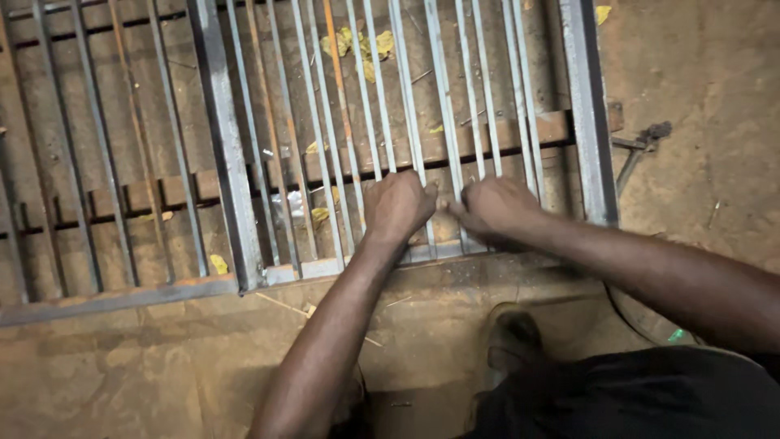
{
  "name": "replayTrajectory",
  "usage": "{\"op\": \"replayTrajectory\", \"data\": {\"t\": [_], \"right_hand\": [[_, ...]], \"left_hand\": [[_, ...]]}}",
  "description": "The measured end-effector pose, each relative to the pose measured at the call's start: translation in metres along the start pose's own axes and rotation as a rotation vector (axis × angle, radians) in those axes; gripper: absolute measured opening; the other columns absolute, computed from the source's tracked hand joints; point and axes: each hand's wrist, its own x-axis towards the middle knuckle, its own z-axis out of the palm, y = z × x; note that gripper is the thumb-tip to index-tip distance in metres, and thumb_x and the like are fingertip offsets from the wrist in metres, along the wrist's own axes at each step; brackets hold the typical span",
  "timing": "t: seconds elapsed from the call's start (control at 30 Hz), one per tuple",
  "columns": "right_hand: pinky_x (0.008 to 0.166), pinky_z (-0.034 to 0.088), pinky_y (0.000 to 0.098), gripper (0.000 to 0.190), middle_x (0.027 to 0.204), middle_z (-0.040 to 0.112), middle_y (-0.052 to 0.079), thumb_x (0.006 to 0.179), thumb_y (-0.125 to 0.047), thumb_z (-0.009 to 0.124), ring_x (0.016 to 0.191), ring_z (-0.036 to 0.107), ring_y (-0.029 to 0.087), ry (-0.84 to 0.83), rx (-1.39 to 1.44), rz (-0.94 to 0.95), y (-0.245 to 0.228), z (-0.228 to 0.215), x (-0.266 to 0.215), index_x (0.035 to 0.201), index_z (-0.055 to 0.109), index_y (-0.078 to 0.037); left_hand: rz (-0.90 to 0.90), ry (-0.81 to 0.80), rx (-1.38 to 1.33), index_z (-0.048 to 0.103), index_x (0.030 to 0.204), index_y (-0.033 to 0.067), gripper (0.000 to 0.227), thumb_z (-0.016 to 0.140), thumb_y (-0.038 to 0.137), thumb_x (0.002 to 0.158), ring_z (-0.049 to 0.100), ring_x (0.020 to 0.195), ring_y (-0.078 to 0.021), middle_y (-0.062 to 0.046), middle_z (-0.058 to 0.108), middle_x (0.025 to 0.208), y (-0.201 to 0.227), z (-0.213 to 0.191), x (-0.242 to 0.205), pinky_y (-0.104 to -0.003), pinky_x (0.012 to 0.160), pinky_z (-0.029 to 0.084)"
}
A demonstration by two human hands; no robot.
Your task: The person positions a metal bar into a rectangular metal grate frame and uses a metal ruler to measure the spacing between vertical bars. The person repeatedly adjusts the bar and checks measurements across the grate.
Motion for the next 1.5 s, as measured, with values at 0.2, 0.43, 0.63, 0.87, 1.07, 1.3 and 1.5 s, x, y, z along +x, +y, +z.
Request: {"op": "replayTrajectory", "data": {"t": [0.2,0.43,0.63,0.87,1.07,1.3,1.5], "right_hand": [[0.086,0.055,0.0525,0.045,0.094,0.075,0.020,0.090,-0.050,0.059,0.093,0.071,0.039,-0.020,0.034,-0.076,0.007,0.028,-0.020,0.090,0.077,-0.008],[0.088,0.055,0.0526,0.043,0.098,0.073,0.021,0.091,-0.047,0.061,0.097,0.070,0.040,-0.062,0.015,0.003,-0.002,0.027,-0.023,0.092,0.077,-0.007],[0.086,0.055,0.0532,0.046,0.092,0.073,0.024,0.093,-0.046,0.061,0.094,0.071,0.042,-0.008,0.047,-0.083,0.004,0.027,-0.032,0.089,0.076,-0.002],[0.082,0.054,0.0538,0.049,0.085,0.072,0.023,0.094,-0.046,0.061,0.084,0.069,0.040,0.151,0.210,-0.078,0.011,-0.016,-0.049,0.082,0.076,-0.001],[0.075,0.062,0.0487,0.039,0.082,0.075,0.008,0.097,-0.045,0.053,0.070,0.073,0.028,0.065,0.561,0.288,0.037,-0.063,-0.044,0.106,0.072,-0.013],[0.104,0.043,0.0513,0.069,0.140,0.057,0.027,0.094,-0.046,0.069,0.129,0.054,0.045,1.219,0.281,0.066,0.202,-0.233,-0.018,0.144,0.051,-0.002],[0.068,0.054,0.0372,0.051,0.097,0.071,0.015,0.110,-0.055,0.054,0.090,0.071,0.031,1.191,0.928,-0.001,0.268,-0.326,-0.065,0.115,0.063,-0.005]], "left_hand": [[-0.126,0.055,-0.091,0.077,0.096,0.0028,0.042,0.064,0.042,0.089,0.071,0.093,-0.0466,-0.029,0.073,0.094,0.006,-0.003,0.001,-0.055,0.086,0.054],[-0.183,0.092,-0.109,0.076,0.104,0.0057,0.047,0.061,0.048,0.091,0.071,0.099,-0.0447,-0.026,0.073,0.099,0.020,-0.021,-0.005,-0.053,0.089,0.054],[-0.254,0.114,-0.131,0.067,0.126,0.0087,0.052,0.061,0.046,0.090,0.068,0.110,-0.0408,-0.021,0.072,0.115,0.033,-0.030,-0.011,-0.052,0.094,0.053],[0.036,0.116,0.170,0.052,0.139,0.0034,0.060,0.061,0.041,0.093,0.068,0.103,-0.0417,-0.024,0.065,0.123,0.051,-0.065,0.001,-0.061,0.088,0.052],[0.323,0.014,0.613,0.051,0.136,0.0053,0.046,0.057,0.031,0.098,0.075,0.076,-0.0289,-0.018,0.067,0.121,-0.006,-0.131,-0.018,-0.044,0.071,0.064],[-0.006,-0.015,0.607,0.053,0.139,0.0199,0.062,0.064,0.049,0.085,0.073,0.102,-0.0386,-0.017,0.062,0.128,-0.161,-0.162,-0.022,-0.050,0.090,0.060],[-0.096,-0.028,0.747,0.061,0.133,0.0177,0.055,0.060,0.055,0.093,0.072,0.114,-0.0370,-0.019,0.066,0.131,-0.232,-0.182,0.007,-0.049,0.096,0.060]]}}
